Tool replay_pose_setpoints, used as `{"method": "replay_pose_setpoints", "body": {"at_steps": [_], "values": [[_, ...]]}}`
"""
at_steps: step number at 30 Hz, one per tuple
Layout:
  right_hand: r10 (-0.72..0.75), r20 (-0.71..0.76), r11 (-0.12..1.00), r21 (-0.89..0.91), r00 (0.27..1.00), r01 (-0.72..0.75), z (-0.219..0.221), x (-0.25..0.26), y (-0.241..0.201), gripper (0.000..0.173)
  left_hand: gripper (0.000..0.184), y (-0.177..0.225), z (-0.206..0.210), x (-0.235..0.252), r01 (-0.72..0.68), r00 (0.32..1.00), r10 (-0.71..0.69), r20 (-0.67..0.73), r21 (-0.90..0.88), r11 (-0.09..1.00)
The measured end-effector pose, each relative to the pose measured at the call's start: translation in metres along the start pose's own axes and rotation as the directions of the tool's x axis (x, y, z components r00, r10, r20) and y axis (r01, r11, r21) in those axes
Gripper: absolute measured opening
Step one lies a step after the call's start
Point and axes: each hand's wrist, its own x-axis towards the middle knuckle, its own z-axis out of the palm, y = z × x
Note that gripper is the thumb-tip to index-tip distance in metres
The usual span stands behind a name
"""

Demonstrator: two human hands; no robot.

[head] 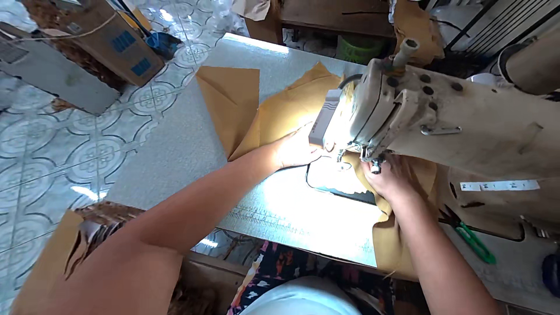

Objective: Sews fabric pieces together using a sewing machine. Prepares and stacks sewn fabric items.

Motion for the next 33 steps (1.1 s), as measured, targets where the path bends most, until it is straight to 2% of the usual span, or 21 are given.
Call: {"method": "replay_pose_setpoints", "body": {"at_steps": [2,4,6,7,9,10,12,13,14,17,20,23,26,28,30,32,33], "values": [[0.022,0.037,1.0,0.018,0.999,-0.023,-0.003,0.006,0.001,0.028,0.048,-0.012,0.004,0.009,0.046,0.999,-0.046,-0.025,-0.023,0.999],[0.054,0.103,0.998,0.01,0.993,-0.055,-0.008,0.011,0.0,0.029,0.043,-0.024,0.014,0.016,-0.078,0.989,0.072,-0.13,-0.037,0.996],[0.036,0.044,0.999,-0.025,0.998,-0.035,-0.007,0.01,0.001,0.027,0.041,-0.027,0.021,0.018,-0.123,0.977,0.118,-0.179,-0.017,0.992],[0.038,-0.014,0.998,-0.045,0.999,-0.039,-0.008,0.007,0.001,0.027,0.041,-0.025,0.021,0.017,-0.101,0.979,0.094,-0.179,-0.031,0.994],[0.058,-0.143,0.987,-0.138,0.988,-0.078,-0.016,-0.007,-0.001,0.027,0.046,-0.011,0.009,0.015,-0.007,0.994,0.002,-0.106,-0.044,0.999],[0.094,-0.159,0.975,-0.184,0.983,-0.123,-0.023,-0.021,-0.002,0.031,0.048,-0.002,0.001,0.013,0.04,0.998,-0.043,-0.05,-0.044,0.998],[0.2,-0.104,0.95,-0.225,0.974,-0.219,-0.04,-0.059,-0.004,0.051,0.052,0.016,-0.012,0.01,0.149,0.989,-0.149,0.017,-0.021,0.989],[0.279,-0.03,0.938,-0.205,0.96,-0.279,-0.045,-0.073,-0.006,0.056,0.056,0.021,-0.014,0.007,0.209,0.978,-0.209,0.026,-0.013,0.978],[0.359,0.054,0.921,-0.183,0.932,-0.344,-0.047,-0.08,-0.008,0.052,0.058,0.028,-0.016,0.003,0.264,0.964,-0.264,0.024,-0.002,0.965],[0.44,0.157,0.892,-0.19,0.884,-0.41,-0.047,-0.054,-0.007,0.036,0.056,0.055,-0.03,-0.008,0.445,0.888,-0.452,0.082,0.09,0.891],[0.323,-0.056,0.93,-0.167,0.945,-0.328,-0.035,-0.005,0.02,0.032,0.05,0.064,-0.019,-0.022,0.53,0.847,-0.531,-0.005,0.073,0.845],[0.354,-0.086,0.93,-0.073,0.931,-0.36,-0.039,0.01,0.031,0.043,0.055,0.075,-0.015,-0.025,0.589,0.805,-0.593,0.023,0.096,0.802],[0.25,-0.13,0.963,-0.073,0.959,-0.261,-0.04,0.011,0.014,0.038,0.058,0.08,-0.028,-0.015,0.522,0.847,-0.531,0.029,0.147,0.84],[0.18,-0.102,0.983,-0.009,0.978,-0.181,-0.034,0.016,0.0,0.033,0.047,0.069,-0.03,-0.006,0.443,0.896,-0.442,-0.027,0.091,0.892],[0.125,-0.104,0.989,0.094,0.987,-0.115,-0.024,0.017,-0.006,0.026,0.036,0.044,-0.016,0.003,0.322,0.94,-0.312,-0.14,0.056,0.945],[0.148,0.031,0.971,0.187,0.988,-0.151,-0.026,0.018,-0.013,0.023,0.039,0.02,0.0,0.015,0.193,0.954,-0.155,-0.257,0.127,0.973],[0.192,0.13,0.948,0.231,0.973,-0.218,-0.029,0.021,-0.018,0.023,0.042,0.015,0.001,0.022,0.178,0.952,-0.132,-0.276,0.148,0.973]]}}
